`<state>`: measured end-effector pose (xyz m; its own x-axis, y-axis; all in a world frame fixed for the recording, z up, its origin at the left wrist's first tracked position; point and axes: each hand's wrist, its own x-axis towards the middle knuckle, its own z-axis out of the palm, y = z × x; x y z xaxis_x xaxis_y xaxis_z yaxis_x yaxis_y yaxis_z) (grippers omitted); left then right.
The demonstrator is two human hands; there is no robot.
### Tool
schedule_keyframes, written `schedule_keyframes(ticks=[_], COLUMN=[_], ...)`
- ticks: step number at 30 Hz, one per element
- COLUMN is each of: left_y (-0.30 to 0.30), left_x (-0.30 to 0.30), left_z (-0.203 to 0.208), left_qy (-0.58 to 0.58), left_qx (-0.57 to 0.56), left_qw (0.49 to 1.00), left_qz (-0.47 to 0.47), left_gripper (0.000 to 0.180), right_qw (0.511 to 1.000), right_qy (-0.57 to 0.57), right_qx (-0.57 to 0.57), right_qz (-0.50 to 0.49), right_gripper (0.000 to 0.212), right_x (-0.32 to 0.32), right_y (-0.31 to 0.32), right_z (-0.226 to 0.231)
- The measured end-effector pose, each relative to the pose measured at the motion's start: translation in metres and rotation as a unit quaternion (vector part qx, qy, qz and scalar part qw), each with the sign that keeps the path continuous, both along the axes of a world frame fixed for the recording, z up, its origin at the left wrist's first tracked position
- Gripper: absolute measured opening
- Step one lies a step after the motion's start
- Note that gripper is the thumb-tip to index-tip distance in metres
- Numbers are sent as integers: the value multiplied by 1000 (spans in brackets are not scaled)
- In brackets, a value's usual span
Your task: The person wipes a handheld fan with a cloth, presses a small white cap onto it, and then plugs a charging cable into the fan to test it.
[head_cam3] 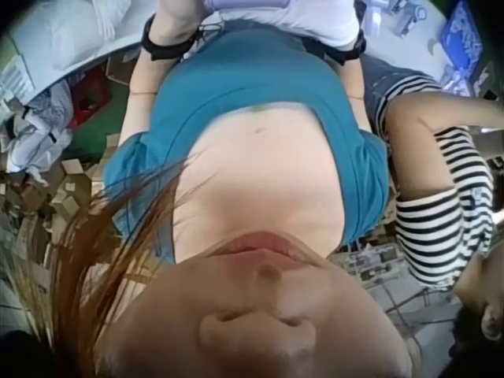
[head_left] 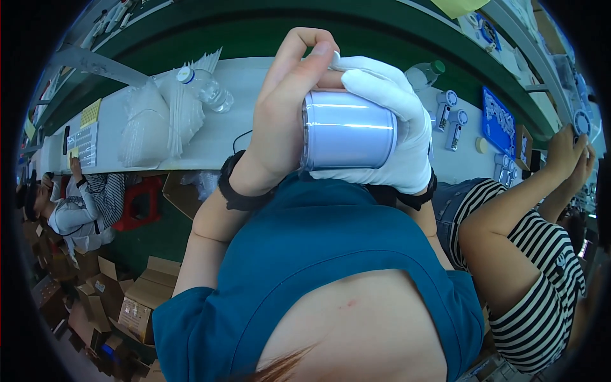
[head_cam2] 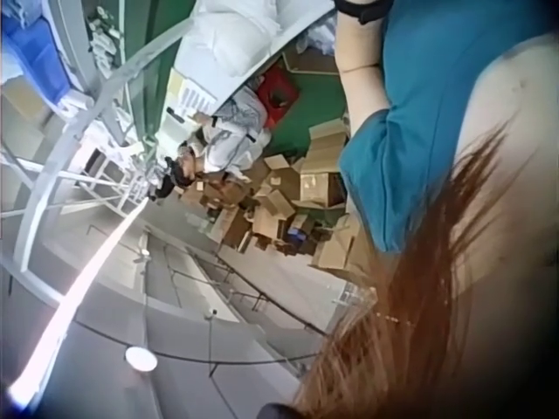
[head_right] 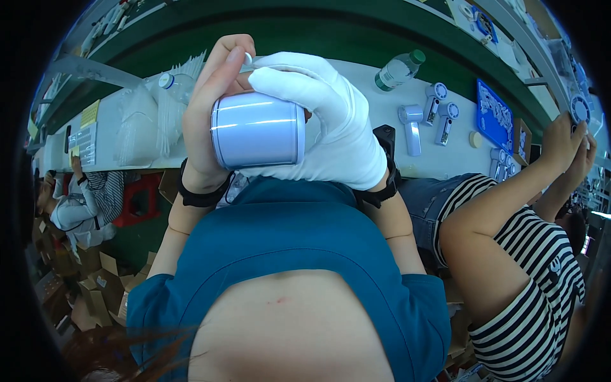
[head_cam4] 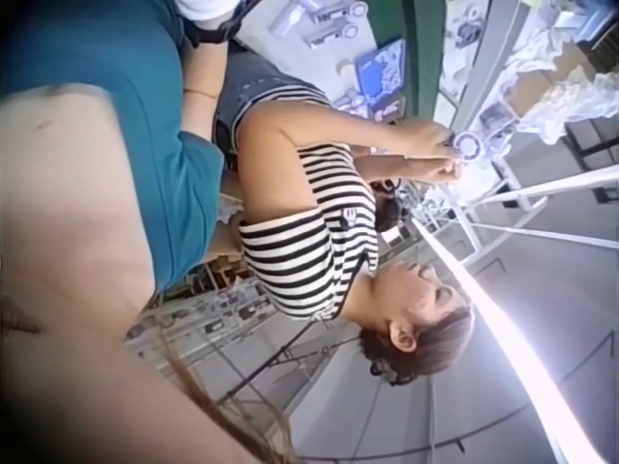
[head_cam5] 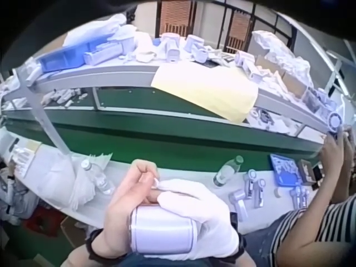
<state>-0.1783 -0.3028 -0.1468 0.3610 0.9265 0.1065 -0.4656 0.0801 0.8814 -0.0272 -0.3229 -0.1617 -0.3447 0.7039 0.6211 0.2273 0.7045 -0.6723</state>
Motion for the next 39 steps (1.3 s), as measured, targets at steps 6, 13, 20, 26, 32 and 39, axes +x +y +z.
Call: schedule_keyframes(ticks=[6, 13, 20, 26, 32, 39], left_y=[4, 4, 6, 6, 6, 9], left_x=[9, 8, 10, 12, 14, 10], left_z=[-1, -2, -3, -8, -13, -12], left_qy=[-20, -20, -8, -14, -42, -24], left_qx=[-97, -129, -117, -114, -139, -142], left_qw=[994, 991, 992, 991, 988, 989], left_qz=[42, 32, 45, 61, 48, 44], left_gripper=[21, 21, 19, 18, 18, 18], right_qw=[999, 993, 991, 994, 997, 998], right_qy=[-22, -95, -59, -47, 65, 18], right_qx=[38, 61, 115, 96, -14, 31], right_qz=[-5, -22, 18, -13, -44, -42], right_gripper=[74, 60, 41, 38, 54, 54], right_x=[4, 4, 5, 4, -1, 0], right_y=[3, 2, 7, 11, 9, 11], right_z=[0, 12, 2, 3, -1, -6])
